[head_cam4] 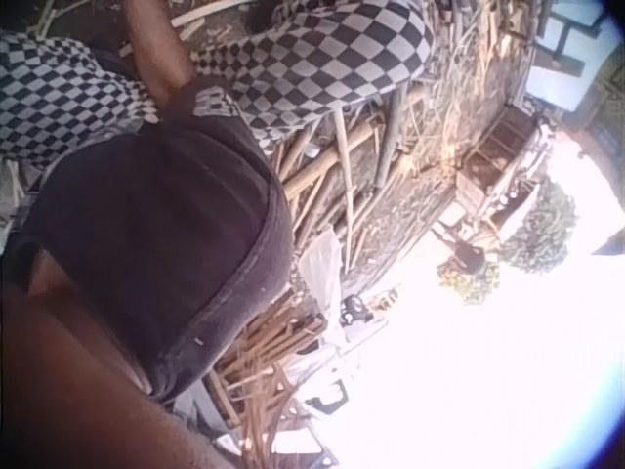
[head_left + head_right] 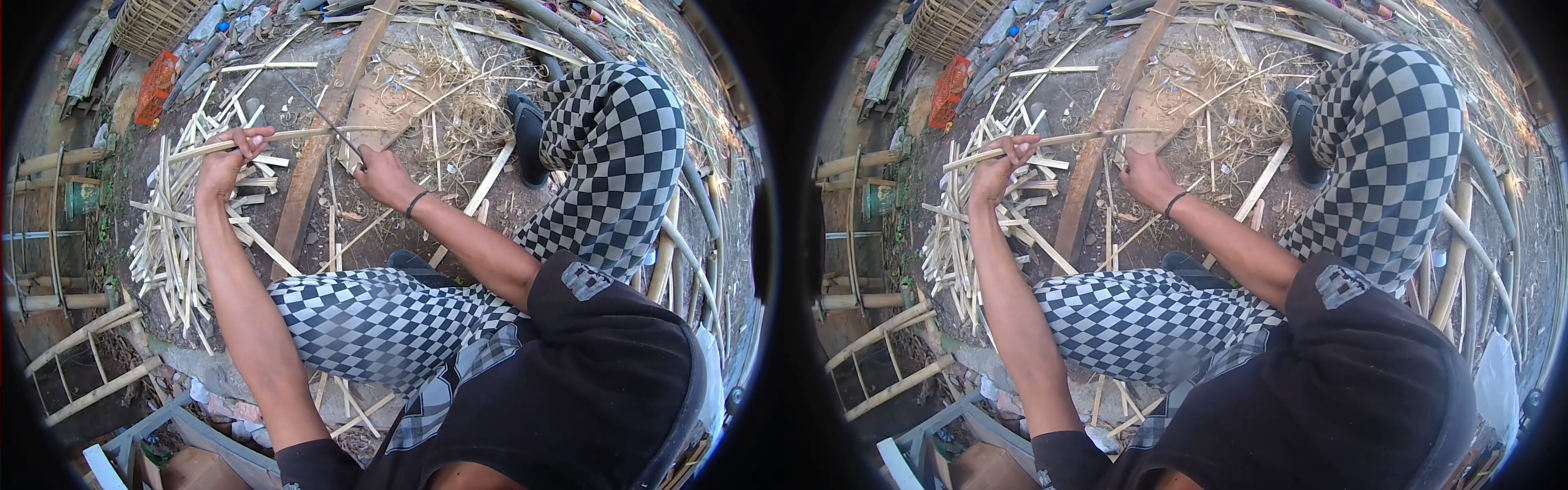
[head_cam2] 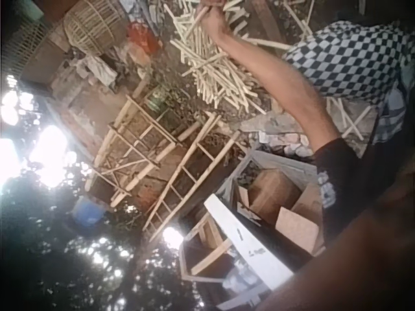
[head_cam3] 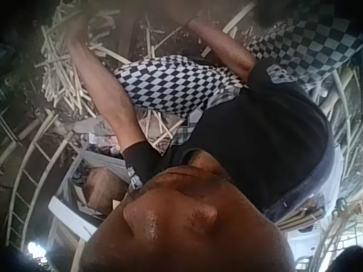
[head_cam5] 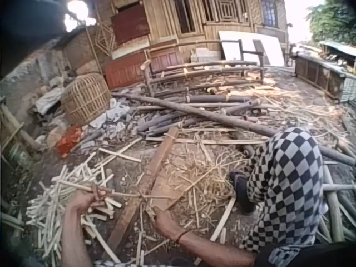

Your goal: The person whittles bamboo sticks using a knife, holding the wood in one hand and shaving off thin strips with the blade while working outdoors.

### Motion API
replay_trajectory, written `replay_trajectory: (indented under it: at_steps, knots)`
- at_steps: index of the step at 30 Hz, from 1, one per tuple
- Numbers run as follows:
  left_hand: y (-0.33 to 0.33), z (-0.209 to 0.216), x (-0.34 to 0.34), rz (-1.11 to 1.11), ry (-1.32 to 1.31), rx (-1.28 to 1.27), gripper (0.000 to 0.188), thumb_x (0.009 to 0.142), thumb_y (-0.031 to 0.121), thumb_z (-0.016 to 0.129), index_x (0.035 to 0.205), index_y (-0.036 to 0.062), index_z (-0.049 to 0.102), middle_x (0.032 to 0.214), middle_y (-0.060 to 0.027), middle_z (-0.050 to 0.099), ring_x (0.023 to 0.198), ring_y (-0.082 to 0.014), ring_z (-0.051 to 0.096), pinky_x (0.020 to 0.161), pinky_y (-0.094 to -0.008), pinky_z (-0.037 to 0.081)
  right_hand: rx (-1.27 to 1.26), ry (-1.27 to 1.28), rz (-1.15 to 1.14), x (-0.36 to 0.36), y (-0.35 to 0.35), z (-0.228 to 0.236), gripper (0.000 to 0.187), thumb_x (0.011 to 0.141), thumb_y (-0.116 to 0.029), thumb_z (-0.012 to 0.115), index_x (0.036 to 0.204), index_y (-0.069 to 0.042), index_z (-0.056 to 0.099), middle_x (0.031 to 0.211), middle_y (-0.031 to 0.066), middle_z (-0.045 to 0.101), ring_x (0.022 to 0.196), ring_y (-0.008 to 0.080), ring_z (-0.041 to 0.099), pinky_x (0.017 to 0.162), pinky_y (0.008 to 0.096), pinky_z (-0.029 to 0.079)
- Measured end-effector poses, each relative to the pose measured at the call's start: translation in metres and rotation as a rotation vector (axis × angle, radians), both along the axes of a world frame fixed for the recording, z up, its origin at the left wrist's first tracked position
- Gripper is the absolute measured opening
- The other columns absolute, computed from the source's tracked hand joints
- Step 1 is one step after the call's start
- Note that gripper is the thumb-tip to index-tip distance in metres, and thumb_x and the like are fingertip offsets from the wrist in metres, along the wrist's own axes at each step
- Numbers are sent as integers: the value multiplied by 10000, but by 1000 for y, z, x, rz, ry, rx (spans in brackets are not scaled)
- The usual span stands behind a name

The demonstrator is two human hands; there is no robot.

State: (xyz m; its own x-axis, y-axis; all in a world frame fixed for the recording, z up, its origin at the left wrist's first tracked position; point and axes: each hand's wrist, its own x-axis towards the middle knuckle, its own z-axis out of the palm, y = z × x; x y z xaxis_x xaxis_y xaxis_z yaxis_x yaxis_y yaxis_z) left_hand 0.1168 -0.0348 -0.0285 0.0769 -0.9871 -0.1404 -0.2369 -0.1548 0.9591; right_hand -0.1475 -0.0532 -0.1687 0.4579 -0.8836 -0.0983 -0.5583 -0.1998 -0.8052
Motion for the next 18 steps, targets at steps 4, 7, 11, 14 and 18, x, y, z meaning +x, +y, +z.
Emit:
replay_trajectory:
  at_steps: [4,7,11,14,18]
  knots:
    - [0,1,-7,21,30,-6,287,912,-29,601,650,41,508,1133,-229,650,1131,-288,616,1000,-368,531,-3,-12,-14,1,-1,-13,274,833,-178,586,1019,24,588,901,320,645,913,485,627,835,536,501]
    - [-11,-4,-10,37,41,1,290,915,-34,595,650,42,504,1142,-231,645,1152,-290,604,1007,-372,529,5,1,-173,-15,-18,-56,266,830,-162,589,1029,14,580,887,318,645,905,472,635,833,540,500]
    - [3,-9,0,42,51,11,291,916,-39,593,651,46,506,1131,-230,650,1150,-298,608,1000,-374,532,-23,78,-51,-2,-8,-23,253,844,-158,585,1044,-3,572,878,313,647,894,455,644,820,540,502]
    - [6,1,-2,21,30,-2,285,912,-39,598,652,47,516,1123,-226,656,1126,-301,623,997,-369,533,-83,64,45,7,-1,8,261,865,-175,571,1069,-12,577,843,284,662,860,454,654,819,543,506]
    - [-12,1,-14,12,24,-10,277,899,-46,605,652,44,516,1126,-223,654,1135,-295,618,1001,-377,532,-15,54,-145,-15,-20,-71,267,858,-186,572,1048,1,582,840,274,669,848,439,662,810,544,509]
